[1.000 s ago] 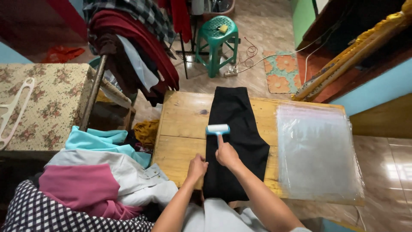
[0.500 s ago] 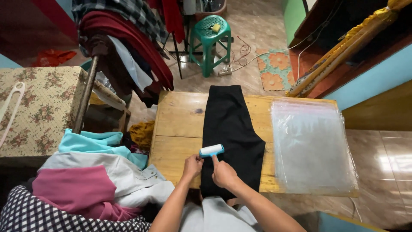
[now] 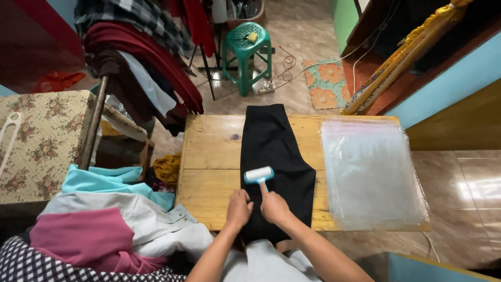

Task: The person lays a black pair of trousers on a wooden table, smooths them by hand, and uses a lint roller to remove lint from the fabric. The person then folds the trousers and continues rolling the lint roller over the folded garment.

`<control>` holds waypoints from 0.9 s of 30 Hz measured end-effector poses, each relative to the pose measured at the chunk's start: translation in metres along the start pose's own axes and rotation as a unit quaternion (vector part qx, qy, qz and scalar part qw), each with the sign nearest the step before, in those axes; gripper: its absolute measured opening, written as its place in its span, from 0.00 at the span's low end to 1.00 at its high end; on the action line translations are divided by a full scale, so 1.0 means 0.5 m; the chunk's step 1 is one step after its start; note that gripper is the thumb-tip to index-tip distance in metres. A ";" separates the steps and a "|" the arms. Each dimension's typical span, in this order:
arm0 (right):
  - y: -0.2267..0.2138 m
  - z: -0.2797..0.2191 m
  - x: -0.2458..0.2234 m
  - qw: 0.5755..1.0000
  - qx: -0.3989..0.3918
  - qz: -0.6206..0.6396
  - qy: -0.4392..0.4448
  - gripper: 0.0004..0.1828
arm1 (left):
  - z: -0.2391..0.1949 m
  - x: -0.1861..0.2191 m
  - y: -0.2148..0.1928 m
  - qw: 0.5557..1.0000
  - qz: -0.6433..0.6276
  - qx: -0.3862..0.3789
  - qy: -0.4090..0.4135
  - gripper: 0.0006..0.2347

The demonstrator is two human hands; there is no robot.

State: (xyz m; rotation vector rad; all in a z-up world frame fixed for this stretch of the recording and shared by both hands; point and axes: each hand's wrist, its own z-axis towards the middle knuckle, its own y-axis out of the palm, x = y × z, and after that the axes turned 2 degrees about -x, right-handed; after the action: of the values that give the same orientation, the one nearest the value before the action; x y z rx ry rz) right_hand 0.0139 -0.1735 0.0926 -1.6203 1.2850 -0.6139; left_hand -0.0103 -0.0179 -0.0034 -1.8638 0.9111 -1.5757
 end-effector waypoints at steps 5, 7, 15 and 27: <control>-0.023 -0.040 0.009 0.989 -0.046 0.142 0.008 0.41 | -0.033 0.062 0.034 0.984 0.154 0.003 0.085 0.14; -0.019 -0.011 0.021 0.983 -0.062 0.172 0.017 0.42 | -0.031 0.073 0.045 0.966 0.224 0.043 0.120 0.15; -0.009 0.099 0.089 0.989 0.039 0.106 0.092 0.46 | -0.011 0.083 0.046 0.958 0.217 -0.178 0.059 0.39; -0.036 -0.072 0.111 0.980 -0.122 0.125 0.096 0.42 | -0.004 0.092 0.052 0.956 0.211 -0.201 0.041 0.39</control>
State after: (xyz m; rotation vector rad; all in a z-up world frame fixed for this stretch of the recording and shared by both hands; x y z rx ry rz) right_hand 0.0107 -0.2383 0.1150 -1.5876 1.7327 -0.4793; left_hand -0.0121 -0.0702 0.0060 -1.7042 1.6444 -1.2755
